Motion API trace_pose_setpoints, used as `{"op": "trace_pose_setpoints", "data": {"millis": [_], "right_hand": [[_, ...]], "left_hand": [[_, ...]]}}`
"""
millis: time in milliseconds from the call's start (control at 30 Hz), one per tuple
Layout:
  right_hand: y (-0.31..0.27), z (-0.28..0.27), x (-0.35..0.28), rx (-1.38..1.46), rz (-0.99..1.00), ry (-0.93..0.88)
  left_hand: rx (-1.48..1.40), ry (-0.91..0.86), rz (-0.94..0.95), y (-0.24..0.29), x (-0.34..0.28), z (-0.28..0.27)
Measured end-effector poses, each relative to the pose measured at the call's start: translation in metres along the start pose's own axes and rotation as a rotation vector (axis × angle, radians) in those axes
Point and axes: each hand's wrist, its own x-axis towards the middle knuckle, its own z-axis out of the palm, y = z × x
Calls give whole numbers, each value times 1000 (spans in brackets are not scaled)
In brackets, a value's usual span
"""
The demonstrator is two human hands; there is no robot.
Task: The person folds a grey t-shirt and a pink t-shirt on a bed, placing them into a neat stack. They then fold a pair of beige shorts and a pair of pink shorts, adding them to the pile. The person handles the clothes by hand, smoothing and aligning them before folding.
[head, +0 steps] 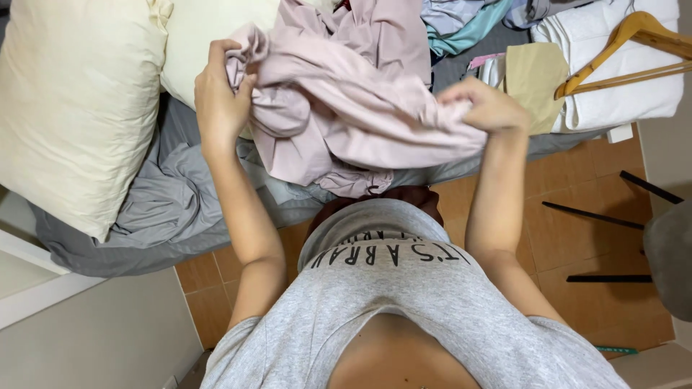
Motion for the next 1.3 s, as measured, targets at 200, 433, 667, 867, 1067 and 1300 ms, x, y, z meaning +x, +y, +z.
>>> {"op": "trace_pose_setpoints", "data": {"millis": [200,433,667,867,1067,1300], "right_hand": [[-96,-32,-51,263,-420,-419],[-161,21,3,-34,-284,-680],[-189,37,24,-443,7,231],[-150,81,73,-557,56,347],[-50,93,86,-363,-112,181],[-108,81,61,-214,-116,170]], "left_hand": [[-49,399,-87,-39,-19,-5],[-563,224,75,-10,9,39],[-1149,143,169,49,19,19],[-1194,-109,298,79,12,39],[-875,-193,242,76,-6,21],[513,87,156,54,-18,-2]]}}
